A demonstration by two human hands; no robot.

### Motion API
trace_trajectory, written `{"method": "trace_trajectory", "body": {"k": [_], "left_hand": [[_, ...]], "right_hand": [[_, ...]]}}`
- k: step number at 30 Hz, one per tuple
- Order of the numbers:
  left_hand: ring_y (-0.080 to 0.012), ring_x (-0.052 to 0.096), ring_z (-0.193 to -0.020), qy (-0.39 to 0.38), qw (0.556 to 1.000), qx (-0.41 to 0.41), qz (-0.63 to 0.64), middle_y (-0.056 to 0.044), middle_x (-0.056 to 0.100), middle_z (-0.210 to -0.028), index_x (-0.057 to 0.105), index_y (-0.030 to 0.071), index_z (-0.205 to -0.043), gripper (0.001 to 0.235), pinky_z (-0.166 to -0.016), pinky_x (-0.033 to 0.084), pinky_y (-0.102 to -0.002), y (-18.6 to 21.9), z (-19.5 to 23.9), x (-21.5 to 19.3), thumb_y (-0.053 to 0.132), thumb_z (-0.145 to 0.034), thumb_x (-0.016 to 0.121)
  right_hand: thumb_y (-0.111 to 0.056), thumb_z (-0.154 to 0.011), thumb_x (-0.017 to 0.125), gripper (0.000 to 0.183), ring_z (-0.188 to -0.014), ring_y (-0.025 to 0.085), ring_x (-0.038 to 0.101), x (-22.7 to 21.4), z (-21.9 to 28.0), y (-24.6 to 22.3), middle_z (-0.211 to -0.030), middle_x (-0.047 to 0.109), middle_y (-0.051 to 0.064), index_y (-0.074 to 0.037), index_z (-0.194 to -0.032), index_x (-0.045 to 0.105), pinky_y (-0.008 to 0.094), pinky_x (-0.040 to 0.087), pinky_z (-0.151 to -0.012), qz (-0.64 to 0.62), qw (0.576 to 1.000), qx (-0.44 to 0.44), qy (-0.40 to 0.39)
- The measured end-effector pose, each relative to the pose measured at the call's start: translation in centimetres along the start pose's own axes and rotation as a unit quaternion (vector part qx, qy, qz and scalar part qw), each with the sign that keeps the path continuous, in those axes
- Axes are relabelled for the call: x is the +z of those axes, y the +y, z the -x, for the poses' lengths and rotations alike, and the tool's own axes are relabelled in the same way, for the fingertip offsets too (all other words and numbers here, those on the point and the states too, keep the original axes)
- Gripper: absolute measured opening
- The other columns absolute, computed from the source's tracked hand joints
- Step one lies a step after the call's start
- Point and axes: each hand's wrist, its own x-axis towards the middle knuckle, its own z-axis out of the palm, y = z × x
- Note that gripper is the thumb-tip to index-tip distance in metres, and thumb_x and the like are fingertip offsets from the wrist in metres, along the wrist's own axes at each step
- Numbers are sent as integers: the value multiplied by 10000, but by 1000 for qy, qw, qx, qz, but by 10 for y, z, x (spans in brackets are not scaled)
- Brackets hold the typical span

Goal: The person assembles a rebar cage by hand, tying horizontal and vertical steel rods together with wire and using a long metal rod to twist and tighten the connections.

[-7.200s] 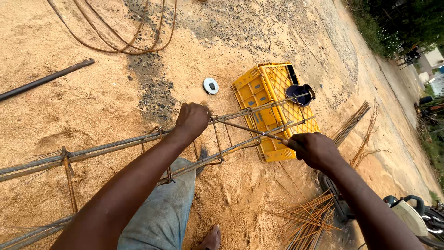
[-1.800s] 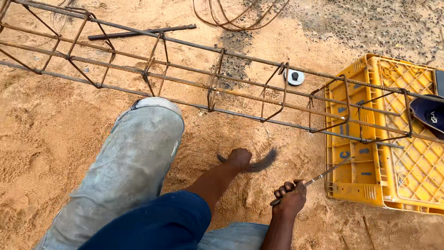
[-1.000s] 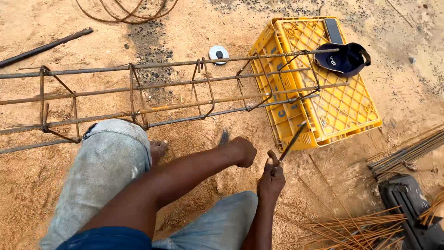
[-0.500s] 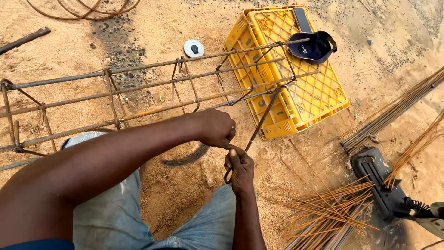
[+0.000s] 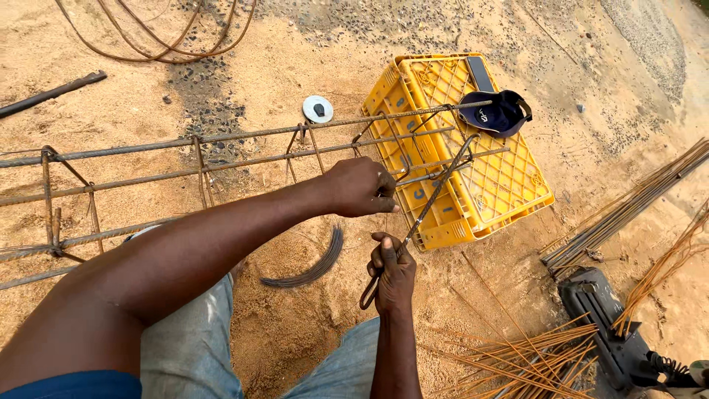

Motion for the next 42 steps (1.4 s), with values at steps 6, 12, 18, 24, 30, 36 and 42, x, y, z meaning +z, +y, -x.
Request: {"method": "trace_trajectory", "body": {"k": [6,12,18,24,30,36,42], "left_hand": [[-239,727,-736,-285,954,-30,-86,-54,738,-743,798,135,-845,328,-709,554,-447,9,13,-30,461,-826,765],[-285,689,-1015,-205,977,38,-52,-163,701,-1141,665,74,-1219,379,-909,536,-473,30,21,28,356,-1039,484],[-419,559,-1259,-55,972,54,223,-308,478,-1421,266,-11,-1559,640,-1049,459,-499,25,13,61,277,-1026,472],[-362,689,-1140,-124,956,-148,222,-229,547,-1375,329,28,-1509,693,-995,518,-470,9,6,35,395,-937,468],[-320,655,-1152,-302,925,-127,190,-202,661,-1265,619,27,-1276,543,-974,513,-461,-16,35,105,420,-902,620],[-338,734,-945,-375,922,-74,-68,-184,747,-1011,803,37,-972,274,-856,563,-466,-63,24,189,200,-947,584],[-292,757,-973,-338,882,-322,-71,-167,756,-1102,740,28,-1113,249,-809,597,-450,-113,66,325,173,-932,649]], "right_hand": [[-304,-964,706,366,-581,93,417,-34,11,-6,-649,503,-14,42,-1076,747,263,339,-543,176,982,16,-66],[-290,-1023,677,295,-635,92,462,-17,6,11,-712,530,-20,-36,-878,635,280,383,-589,87,991,-14,-98],[-223,-1008,671,249,-612,123,490,-7,-9,21,-702,562,20,-23,-869,623,290,406,-561,1,998,-20,-52],[-254,-1030,630,261,-588,69,393,11,-8,-5,-668,446,-31,4,-1062,663,245,355,-531,-94,994,24,44],[-292,-1032,643,288,-622,108,473,-24,-29,18,-689,503,4,-23,-1124,592,286,433,-568,-177,973,-59,137],[-256,-1021,627,268,-621,155,598,-84,-40,92,-743,645,57,-3,-1107,650,308,524,-563,-66,969,32,236],[-238,-1034,591,262,-589,161,629,-148,-22,104,-754,688,74,-7,-1137,657,312,536,-538,51,955,112,270]]}}
